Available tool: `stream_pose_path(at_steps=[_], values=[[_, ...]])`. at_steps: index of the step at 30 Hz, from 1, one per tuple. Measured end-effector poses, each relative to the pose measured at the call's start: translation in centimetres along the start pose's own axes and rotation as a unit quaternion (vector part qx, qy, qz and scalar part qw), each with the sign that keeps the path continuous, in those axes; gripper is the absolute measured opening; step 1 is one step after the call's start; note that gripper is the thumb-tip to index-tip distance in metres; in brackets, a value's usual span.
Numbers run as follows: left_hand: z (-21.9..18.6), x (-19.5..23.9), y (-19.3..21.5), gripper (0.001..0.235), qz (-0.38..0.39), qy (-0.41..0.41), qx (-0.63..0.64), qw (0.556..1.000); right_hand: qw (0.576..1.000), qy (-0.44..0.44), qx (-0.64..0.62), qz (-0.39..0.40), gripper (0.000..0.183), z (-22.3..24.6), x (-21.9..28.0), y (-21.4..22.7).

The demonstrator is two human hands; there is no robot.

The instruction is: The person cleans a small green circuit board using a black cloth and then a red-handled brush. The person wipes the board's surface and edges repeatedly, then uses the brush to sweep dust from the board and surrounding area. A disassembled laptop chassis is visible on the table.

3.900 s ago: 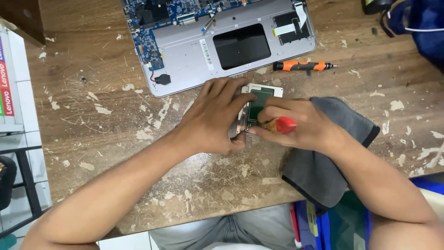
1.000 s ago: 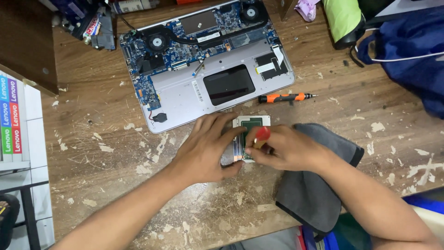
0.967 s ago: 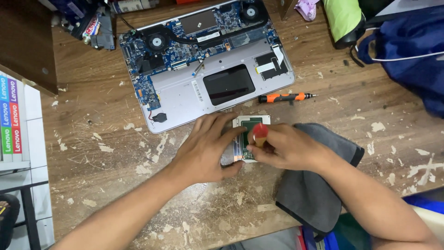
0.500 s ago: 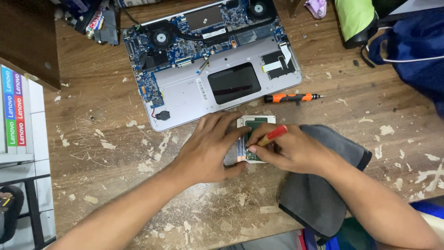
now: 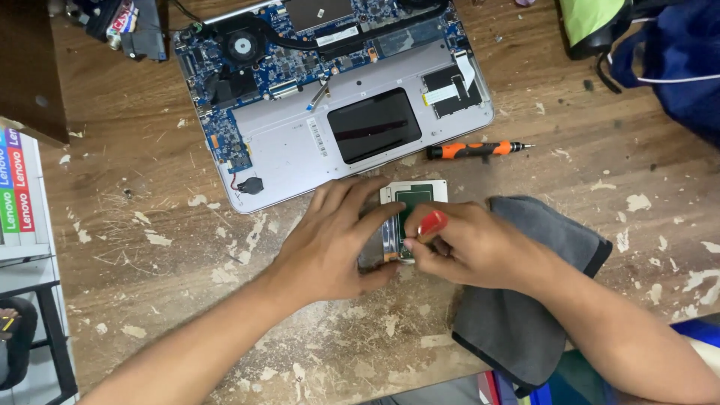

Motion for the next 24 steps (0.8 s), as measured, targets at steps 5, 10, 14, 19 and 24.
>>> stream_pose_path(at_steps=[5,10,14,19,24], values=[[0.0,0.1,0.0,0.072,0.005,0.000,-0.005,1.000,0.998,-0.005,-0.060,-0.003,0.005,1.1,-0.9,0.3],[0.0,-0.2,0.2,0.072,0.015,0.007,-0.005,1.000,0.999,-0.005,-0.029,0.029,0.007,-0.1,0.2,0.1],[-0.1,-0.1,0.2,0.072,0.012,0.009,-0.004,1.000,1.000,-0.027,-0.010,-0.004,0.005,-0.9,0.3,0.9],[-0.1,-0.1,0.1,0.071,0.019,0.015,-0.007,1.000,0.995,-0.045,-0.091,-0.009,0.014,0.0,-0.6,1.0],[-0.2,-0.3,0.4,0.071,0.021,0.014,-0.006,1.000,0.994,-0.019,-0.105,-0.009,0.016,0.2,-0.6,1.0]])
Point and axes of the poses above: each hand's wrist, its own x-axis away from the middle knuckle, its own y-axis out of the back of the hand, z = x × y, the point moved 5 cm from there along -x, towards the middle knuckle, and after that the axes turned 15 degrees about -z, right-handed, at the moved point
